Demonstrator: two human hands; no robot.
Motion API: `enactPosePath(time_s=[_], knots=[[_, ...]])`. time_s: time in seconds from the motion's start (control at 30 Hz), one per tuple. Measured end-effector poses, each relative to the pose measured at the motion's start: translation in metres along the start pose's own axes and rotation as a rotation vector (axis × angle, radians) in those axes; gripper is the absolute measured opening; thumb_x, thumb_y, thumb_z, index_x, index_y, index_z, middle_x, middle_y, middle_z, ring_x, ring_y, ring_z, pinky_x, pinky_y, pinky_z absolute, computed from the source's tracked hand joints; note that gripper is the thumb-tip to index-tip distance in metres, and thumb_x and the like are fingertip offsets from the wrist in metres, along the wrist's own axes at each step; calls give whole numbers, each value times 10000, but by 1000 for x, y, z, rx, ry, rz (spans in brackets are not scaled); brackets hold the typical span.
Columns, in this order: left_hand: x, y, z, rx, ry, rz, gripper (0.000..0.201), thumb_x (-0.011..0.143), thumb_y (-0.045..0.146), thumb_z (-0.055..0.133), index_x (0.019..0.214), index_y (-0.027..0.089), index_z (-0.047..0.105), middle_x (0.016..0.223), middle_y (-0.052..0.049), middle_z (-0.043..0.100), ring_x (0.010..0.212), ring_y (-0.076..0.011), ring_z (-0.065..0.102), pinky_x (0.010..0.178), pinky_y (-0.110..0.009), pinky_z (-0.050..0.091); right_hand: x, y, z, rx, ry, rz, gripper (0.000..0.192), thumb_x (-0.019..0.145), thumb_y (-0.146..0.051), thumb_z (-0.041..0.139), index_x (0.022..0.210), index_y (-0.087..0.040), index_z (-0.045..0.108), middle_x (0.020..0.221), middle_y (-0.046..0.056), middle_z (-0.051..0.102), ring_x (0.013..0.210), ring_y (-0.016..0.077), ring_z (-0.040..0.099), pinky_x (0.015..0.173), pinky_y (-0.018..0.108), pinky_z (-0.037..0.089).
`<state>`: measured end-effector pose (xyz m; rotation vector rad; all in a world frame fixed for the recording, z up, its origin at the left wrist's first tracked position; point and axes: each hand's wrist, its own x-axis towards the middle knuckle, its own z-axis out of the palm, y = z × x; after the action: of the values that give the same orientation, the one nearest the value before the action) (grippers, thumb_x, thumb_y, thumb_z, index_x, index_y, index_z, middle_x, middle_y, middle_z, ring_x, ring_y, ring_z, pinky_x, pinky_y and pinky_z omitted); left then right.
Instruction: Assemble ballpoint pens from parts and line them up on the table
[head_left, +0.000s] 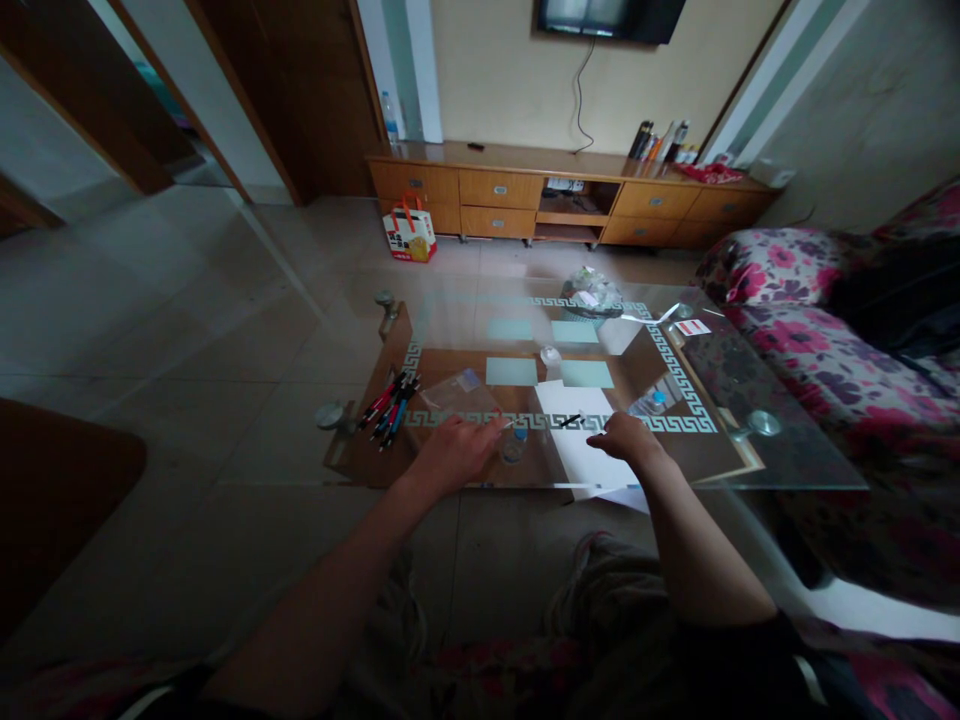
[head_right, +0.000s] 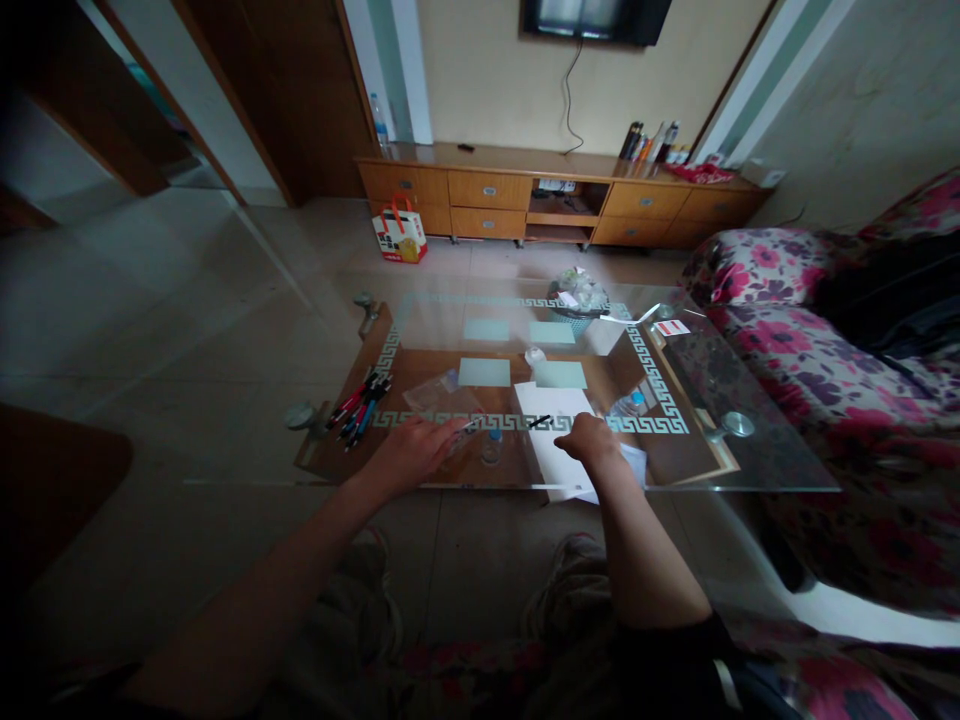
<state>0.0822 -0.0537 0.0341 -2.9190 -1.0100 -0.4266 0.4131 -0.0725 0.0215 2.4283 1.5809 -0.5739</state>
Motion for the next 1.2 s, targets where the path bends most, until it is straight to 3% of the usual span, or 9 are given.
enactPosePath(time_s=[0.3, 0.5, 0.73, 0.87, 0.93, 1.03, 1.2], knots=[[0, 0, 1, -25, 9, -6, 332, 1010, 264, 432, 1314, 191, 544, 925, -81, 736, 831, -197, 702, 833, -343, 513, 0, -4, 2, 131, 235, -173, 316, 732, -148, 651, 1033, -206, 730, 920, 93, 737, 861, 222, 691, 812, 319, 510], [0, 0, 4, -31, 33, -1, 337, 1001, 248, 451, 1320, 189, 544, 922, -81, 738, 808, -186, 698, 821, -329, 511, -5, -7, 1, 162, 295, -202, 297, 773, -158, 628, 1047, -224, 720, 894, 77, 734, 829, 214, 682, 806, 315, 501], [0, 0, 2, -22, 9, -8, 341, 1008, 264, 436, 1326, 195, 539, 916, -82, 738, 817, -201, 703, 831, -350, 514, -10, -9, -4, 182, 295, -163, 340, 785, -163, 629, 1114, -221, 694, 993, 91, 733, 932, 239, 672, 821, 330, 492], [0, 1, 3, -23, -4, 0, 350, 1007, 246, 431, 1341, 195, 523, 947, -85, 739, 836, -208, 703, 822, -357, 517, -18, -19, -14, 325, 351, -222, 290, 833, -240, 620, 1111, -189, 683, 962, 78, 733, 840, 207, 674, 780, 313, 497], [1, 1, 3, -17, -3, 0, 343, 1009, 249, 429, 1333, 198, 528, 933, -82, 741, 820, -203, 703, 826, -360, 517, -24, -29, -18, 525, 320, -338, 271, 865, -307, 606, 1087, -173, 687, 933, 72, 733, 748, 172, 662, 729, 289, 504], [2, 2, 2, -8, -16, 11, 344, 1000, 234, 446, 1332, 200, 528, 903, -78, 738, 799, -190, 700, 831, -350, 517, -35, -47, -20, 818, 138, -533, 328, 865, -394, 626, 1073, -149, 689, 942, 82, 731, 759, 161, 657, 697, 272, 513], [2, 3, -1, -29, -34, 29, 388, 963, 207, 501, 1351, 211, 515, 873, -64, 728, 783, -184, 691, 813, -330, 520, -47, -67, -9, 978, -61, -629, 337, 803, -418, 709, 1019, -160, 713, 939, 65, 738, 798, 166, 655, 726, 288, 520]])
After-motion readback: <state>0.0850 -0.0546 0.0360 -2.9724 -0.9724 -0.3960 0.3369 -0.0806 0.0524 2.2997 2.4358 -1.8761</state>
